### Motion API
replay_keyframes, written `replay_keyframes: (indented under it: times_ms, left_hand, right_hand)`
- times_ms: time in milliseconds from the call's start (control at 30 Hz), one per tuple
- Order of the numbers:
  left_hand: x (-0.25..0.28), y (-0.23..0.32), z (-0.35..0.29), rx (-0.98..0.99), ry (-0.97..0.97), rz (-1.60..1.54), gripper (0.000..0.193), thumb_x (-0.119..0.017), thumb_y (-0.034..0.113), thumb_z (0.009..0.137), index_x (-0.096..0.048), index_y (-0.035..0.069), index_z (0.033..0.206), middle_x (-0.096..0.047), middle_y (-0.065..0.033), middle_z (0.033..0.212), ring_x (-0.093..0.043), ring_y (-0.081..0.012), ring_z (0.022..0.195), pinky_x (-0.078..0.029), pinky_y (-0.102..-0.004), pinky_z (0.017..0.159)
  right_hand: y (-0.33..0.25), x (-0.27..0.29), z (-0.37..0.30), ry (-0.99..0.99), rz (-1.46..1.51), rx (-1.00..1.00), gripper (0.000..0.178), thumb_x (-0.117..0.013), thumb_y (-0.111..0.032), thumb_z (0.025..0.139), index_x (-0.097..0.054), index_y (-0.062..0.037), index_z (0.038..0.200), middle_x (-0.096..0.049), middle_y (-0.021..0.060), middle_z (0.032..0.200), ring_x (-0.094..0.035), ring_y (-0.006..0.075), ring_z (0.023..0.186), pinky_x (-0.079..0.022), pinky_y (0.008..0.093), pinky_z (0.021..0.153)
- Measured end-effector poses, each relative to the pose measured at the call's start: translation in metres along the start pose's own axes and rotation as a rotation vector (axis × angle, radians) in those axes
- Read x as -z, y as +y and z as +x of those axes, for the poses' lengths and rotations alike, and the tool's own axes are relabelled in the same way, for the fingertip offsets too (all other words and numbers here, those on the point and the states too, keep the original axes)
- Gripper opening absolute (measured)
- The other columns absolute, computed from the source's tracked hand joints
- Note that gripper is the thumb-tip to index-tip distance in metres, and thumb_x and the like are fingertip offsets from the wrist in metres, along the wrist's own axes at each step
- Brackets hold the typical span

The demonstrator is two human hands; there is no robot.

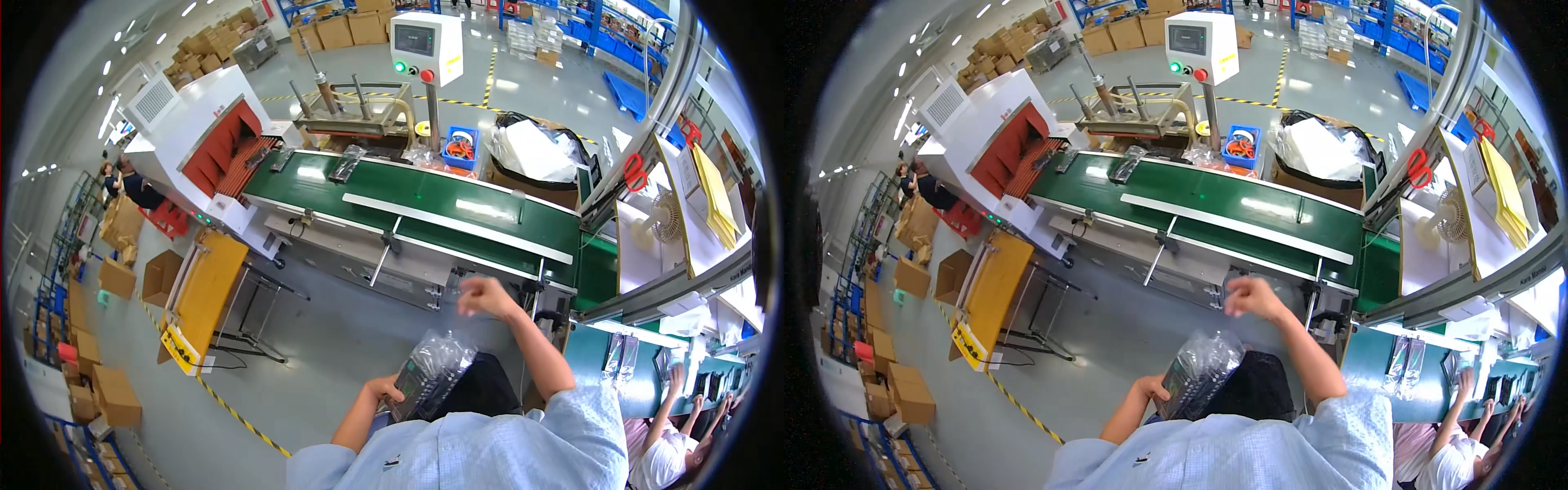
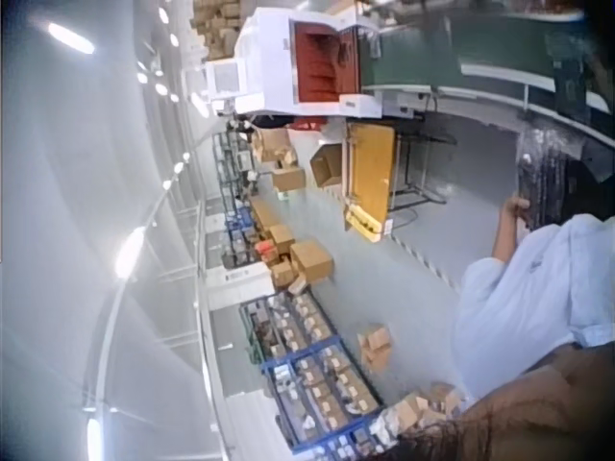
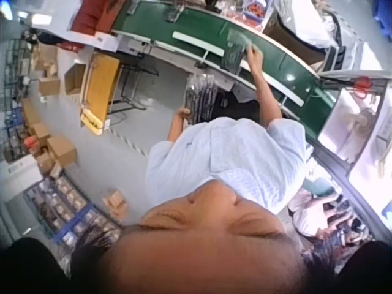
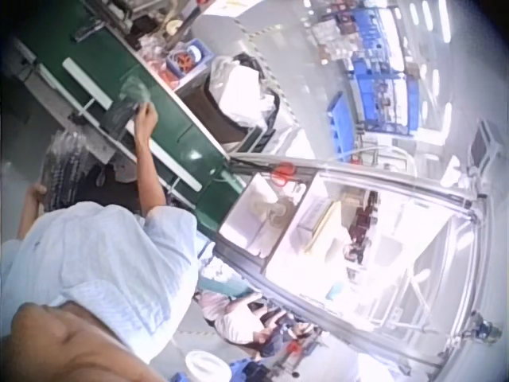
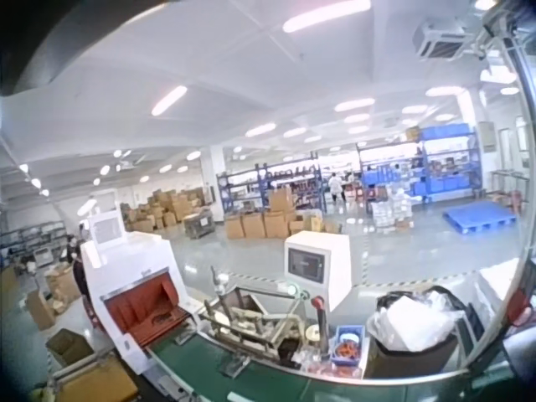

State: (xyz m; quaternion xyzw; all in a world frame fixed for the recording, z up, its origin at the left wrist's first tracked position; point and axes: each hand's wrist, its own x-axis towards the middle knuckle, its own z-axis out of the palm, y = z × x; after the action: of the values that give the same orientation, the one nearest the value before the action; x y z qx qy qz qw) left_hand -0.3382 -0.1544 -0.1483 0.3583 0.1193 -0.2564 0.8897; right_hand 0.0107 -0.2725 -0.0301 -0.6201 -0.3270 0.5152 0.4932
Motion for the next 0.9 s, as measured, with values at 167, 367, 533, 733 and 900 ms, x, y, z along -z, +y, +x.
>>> replay_keyframes:
  times_ms: [167, 367, 533, 733, 900]
  left_hand:
    - [0.038, -0.035, -0.016, -0.183, 0.139, -0.143, 0.079, -0.076, 0.011, 0.053, -0.043, 0.0, 0.124, -0.057, -0.0101, 0.112, -0.055, -0.0214, 0.1, -0.044, -0.0338, 0.086]
    - [0.054, -0.02, -0.02, -0.234, 0.199, -0.208, 0.077, -0.075, 0.011, 0.053, -0.044, -0.001, 0.123, -0.057, -0.0109, 0.112, -0.055, -0.0224, 0.099, -0.044, -0.0347, 0.086]
    - [0.067, 0.007, -0.021, -0.277, 0.248, -0.235, 0.075, -0.075, 0.01, 0.053, -0.045, -0.002, 0.122, -0.057, -0.0115, 0.112, -0.056, -0.0232, 0.099, -0.045, -0.0354, 0.086]
    - [0.082, 0.053, -0.009, -0.291, 0.254, -0.272, 0.073, -0.074, 0.009, 0.054, -0.046, -0.003, 0.12, -0.058, -0.0122, 0.112, -0.056, -0.0241, 0.099, -0.045, -0.0363, 0.086]
    - [0.091, 0.098, 0.009, -0.313, 0.221, -0.361, 0.07, -0.073, 0.006, 0.054, -0.048, -0.005, 0.118, -0.058, -0.0147, 0.111, -0.057, -0.0273, 0.099, -0.045, -0.0395, 0.085]
  right_hand:
    - [0.01, -0.036, -0.027, 0.286, 0.041, -0.053, 0.044, -0.061, -0.026, 0.083, -0.049, 0.0045, 0.112, -0.061, 0.0092, 0.084, -0.059, 0.0139, 0.077, -0.05, 0.0266, 0.066]
    - [0.026, -0.077, -0.017, -0.044, 0.103, -0.144, 0.033, -0.057, -0.025, 0.087, -0.059, 0.0028, 0.104, -0.062, 0.0066, 0.089, -0.058, 0.0121, 0.079, -0.049, 0.0248, 0.072]
    - [-0.002, -0.079, 0.024, 0.162, -0.116, -0.022, 0.027, -0.059, -0.022, 0.085, -0.065, 0.0037, 0.088, -0.062, 0.0034, 0.071, -0.057, 0.0093, 0.064, -0.048, 0.0246, 0.061]
    - [-0.041, -0.037, 0.077, 0.385, 0.012, 0.148, 0.031, -0.055, -0.024, 0.088, -0.06, 0.0036, 0.075, -0.053, -0.0003, 0.063, -0.047, 0.0066, 0.062, -0.039, 0.0234, 0.056]
    - [-0.048, 0.049, 0.157, 0.632, -0.107, 0.299, 0.028, -0.053, -0.022, 0.088, -0.058, 0.0032, 0.076, -0.051, 0.0021, 0.059, -0.045, 0.0071, 0.059, -0.038, 0.0247, 0.054]
